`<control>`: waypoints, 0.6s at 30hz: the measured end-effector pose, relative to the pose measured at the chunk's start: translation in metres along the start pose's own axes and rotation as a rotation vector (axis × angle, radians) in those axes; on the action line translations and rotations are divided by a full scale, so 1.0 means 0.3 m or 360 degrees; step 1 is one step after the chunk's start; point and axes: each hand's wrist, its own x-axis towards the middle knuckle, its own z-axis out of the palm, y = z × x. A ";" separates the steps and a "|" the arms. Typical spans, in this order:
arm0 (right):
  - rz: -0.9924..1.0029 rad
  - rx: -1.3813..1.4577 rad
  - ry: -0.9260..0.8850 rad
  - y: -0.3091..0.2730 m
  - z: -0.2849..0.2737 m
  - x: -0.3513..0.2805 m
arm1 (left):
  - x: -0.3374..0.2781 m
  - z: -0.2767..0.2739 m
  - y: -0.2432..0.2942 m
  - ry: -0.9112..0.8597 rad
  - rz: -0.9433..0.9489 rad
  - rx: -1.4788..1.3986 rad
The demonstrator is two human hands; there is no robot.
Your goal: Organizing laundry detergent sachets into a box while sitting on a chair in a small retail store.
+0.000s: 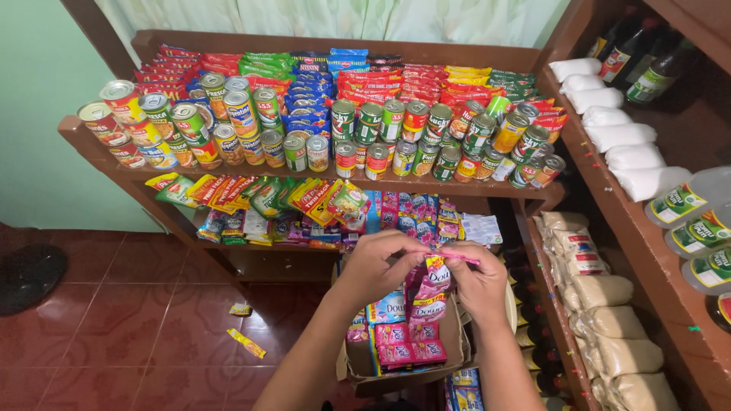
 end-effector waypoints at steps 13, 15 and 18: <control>0.0486 0.1015 0.0373 0.085 0.014 0.129 | -0.033 0.126 -0.129 -0.0191 -0.0361 -0.0608; 0.0525 0.0972 0.0422 0.054 0.047 0.158 | -0.052 0.181 -0.165 -0.0155 -0.0359 -0.0520; 0.0589 0.0882 0.0439 0.025 0.101 0.185 | -0.071 0.207 -0.195 -0.0018 -0.0340 -0.0438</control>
